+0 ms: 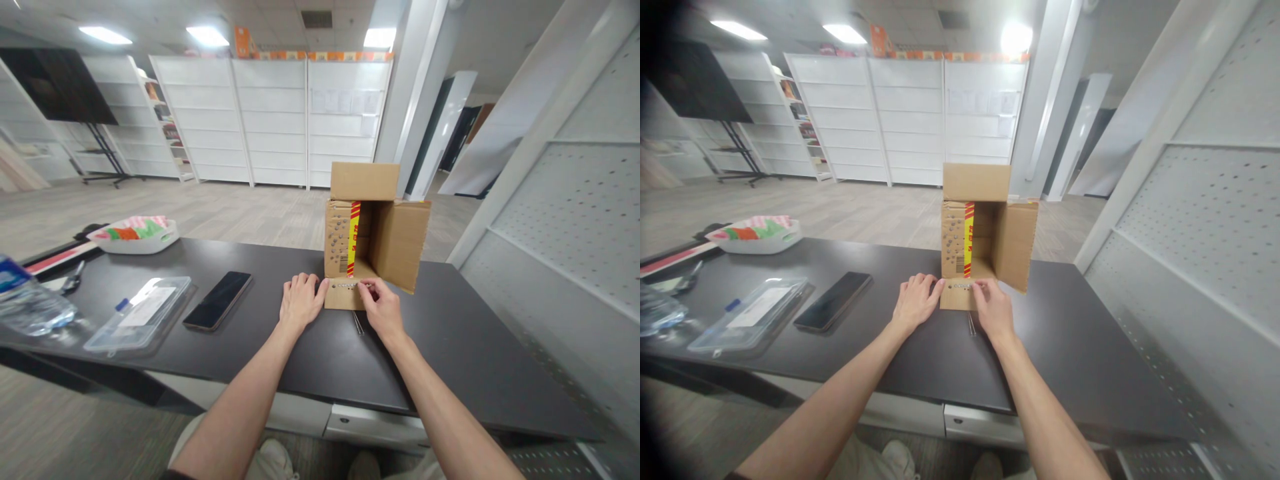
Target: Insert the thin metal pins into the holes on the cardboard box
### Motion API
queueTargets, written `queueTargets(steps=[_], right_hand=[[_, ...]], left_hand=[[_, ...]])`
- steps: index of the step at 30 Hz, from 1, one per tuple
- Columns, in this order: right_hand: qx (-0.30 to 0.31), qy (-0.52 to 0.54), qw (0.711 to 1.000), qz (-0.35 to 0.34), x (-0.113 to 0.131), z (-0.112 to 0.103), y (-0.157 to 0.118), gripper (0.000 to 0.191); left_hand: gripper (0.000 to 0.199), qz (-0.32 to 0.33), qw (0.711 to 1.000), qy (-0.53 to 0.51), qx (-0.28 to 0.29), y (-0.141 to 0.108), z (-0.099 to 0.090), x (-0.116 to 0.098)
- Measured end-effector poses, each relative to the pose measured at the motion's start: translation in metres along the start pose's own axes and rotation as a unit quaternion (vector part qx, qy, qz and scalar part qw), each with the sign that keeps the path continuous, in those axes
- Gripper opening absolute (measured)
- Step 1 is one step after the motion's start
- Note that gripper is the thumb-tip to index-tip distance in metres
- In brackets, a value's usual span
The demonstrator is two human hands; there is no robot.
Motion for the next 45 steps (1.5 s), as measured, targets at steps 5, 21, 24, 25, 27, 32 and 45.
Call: queueTargets(steps=[5, 21, 24, 25, 27, 32, 45], right_hand=[[0.015, -0.013, 1.0, 0.003, 0.0007, 0.0009, -0.0001, 0.025], [0.018, -0.053, 0.998, 0.016, 0.003, -0.0012, -0.0025, 0.024], [0.02, -0.064, 0.998, 0.014, 0.0023, -0.0007, -0.0033, 0.025], [0.021, -0.068, 0.997, 0.016, 0.0014, -0.0005, -0.0034, 0.026], [0.025, -0.081, 0.996, 0.024, -0.0005, 0.0002, -0.0034, 0.026], [0.04, -0.116, 0.991, 0.052, -0.0023, 0.001, -0.0041, 0.026], [0.06, -0.113, 0.991, 0.045, -0.0048, -0.0027, -0.0075, 0.03]], left_hand=[[0.054, 0.0, 1.0, 0.007, -0.002, -0.0002, 0.0003, -0.0001], [0.055, -0.002, 1.0, 0.01, 0.001, 0.0001, -0.0006, -0.0015], [0.055, 0.002, 1.0, 0.009, -0.004, -0.0002, -0.0009, -0.0016], [0.055, 0.002, 1.0, 0.008, -0.004, -0.0002, -0.0008, -0.0014], [0.054, 0.002, 1.0, 0.007, -0.002, -0.0002, -0.0005, -0.0011], [0.055, -0.004, 1.0, 0.008, -0.003, 0.0003, 0.0001, -0.0003], [0.054, 0.0, 1.0, 0.01, -0.004, -0.0005, -0.0008, -0.0006]])
Point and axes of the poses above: each hand's wrist, its own y-axis towards the middle knuckle, its own z-axis out of the palm, x = y × z, the point moved 5 cm from there along y, towards the middle knuckle, and after that the axes turned 12 degrees about x, right-handed, at the moved point
